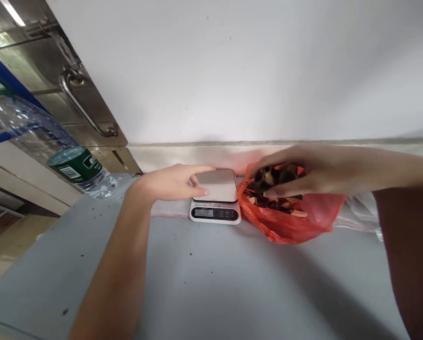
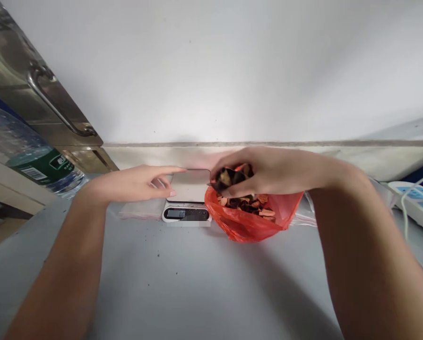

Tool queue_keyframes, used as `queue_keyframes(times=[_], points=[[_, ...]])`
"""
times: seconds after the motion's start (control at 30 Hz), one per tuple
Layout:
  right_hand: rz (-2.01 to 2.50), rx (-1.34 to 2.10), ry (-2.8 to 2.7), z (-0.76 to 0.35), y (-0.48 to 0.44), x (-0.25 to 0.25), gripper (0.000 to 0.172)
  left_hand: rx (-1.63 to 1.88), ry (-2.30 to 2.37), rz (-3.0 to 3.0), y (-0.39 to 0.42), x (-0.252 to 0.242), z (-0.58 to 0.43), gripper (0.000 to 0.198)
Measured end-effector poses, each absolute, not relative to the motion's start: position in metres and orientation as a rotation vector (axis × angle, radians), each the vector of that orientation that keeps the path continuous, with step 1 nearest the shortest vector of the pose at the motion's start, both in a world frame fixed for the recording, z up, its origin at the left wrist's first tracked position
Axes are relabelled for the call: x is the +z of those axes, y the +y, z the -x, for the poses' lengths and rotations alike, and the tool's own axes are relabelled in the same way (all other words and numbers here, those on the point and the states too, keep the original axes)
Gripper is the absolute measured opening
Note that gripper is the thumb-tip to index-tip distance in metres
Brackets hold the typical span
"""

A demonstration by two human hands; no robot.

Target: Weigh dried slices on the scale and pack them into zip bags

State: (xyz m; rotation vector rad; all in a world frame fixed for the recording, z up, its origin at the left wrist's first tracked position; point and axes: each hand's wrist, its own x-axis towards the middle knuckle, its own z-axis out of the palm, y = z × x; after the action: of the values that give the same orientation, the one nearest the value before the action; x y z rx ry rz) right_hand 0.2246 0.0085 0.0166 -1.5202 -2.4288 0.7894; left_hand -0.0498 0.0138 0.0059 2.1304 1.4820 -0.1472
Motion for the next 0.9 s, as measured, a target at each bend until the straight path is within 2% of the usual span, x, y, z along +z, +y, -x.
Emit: queue_keyframes(times=[0.07,0.13,0.3,0.4,0.5,0.63,0.8,0.9], points=[[1.446,0.886,-2.425,-0.202,0.012,0.024,0.028,-0.180,1.565,-2.092,0.016,0.007,0.061,0.075],[1.494,0.804,-2.410,-0.175,0.019,0.024,0.033,-0.206,1.640,-2.062,0.018,0.007,0.070,0.076],[1.636,0.651,-2.592,-0.122,0.039,-0.009,0.019,-0.329,1.738,-2.002,0.026,-0.002,0.079,0.077],[1.626,0.657,-2.648,-0.114,0.044,-0.028,0.020,-0.359,1.717,-2.012,0.031,-0.011,0.081,0.079],[1.637,0.869,-2.588,-0.116,0.041,-0.031,0.028,-0.357,1.692,-2.008,0.035,-0.017,0.082,0.081],[1.732,1.073,-2.378,-0.122,0.034,-0.021,0.048,-0.354,1.702,-1.970,0.035,-0.019,0.082,0.081],[1.713,0.973,-2.361,-0.132,0.040,-0.027,0.037,-0.379,1.689,-1.985,0.033,-0.016,0.077,0.077],[1.676,0.862,-2.300,-0.140,0.049,-0.035,0.037,-0.371,1.685,-2.014,0.033,-0.015,0.075,0.076]])
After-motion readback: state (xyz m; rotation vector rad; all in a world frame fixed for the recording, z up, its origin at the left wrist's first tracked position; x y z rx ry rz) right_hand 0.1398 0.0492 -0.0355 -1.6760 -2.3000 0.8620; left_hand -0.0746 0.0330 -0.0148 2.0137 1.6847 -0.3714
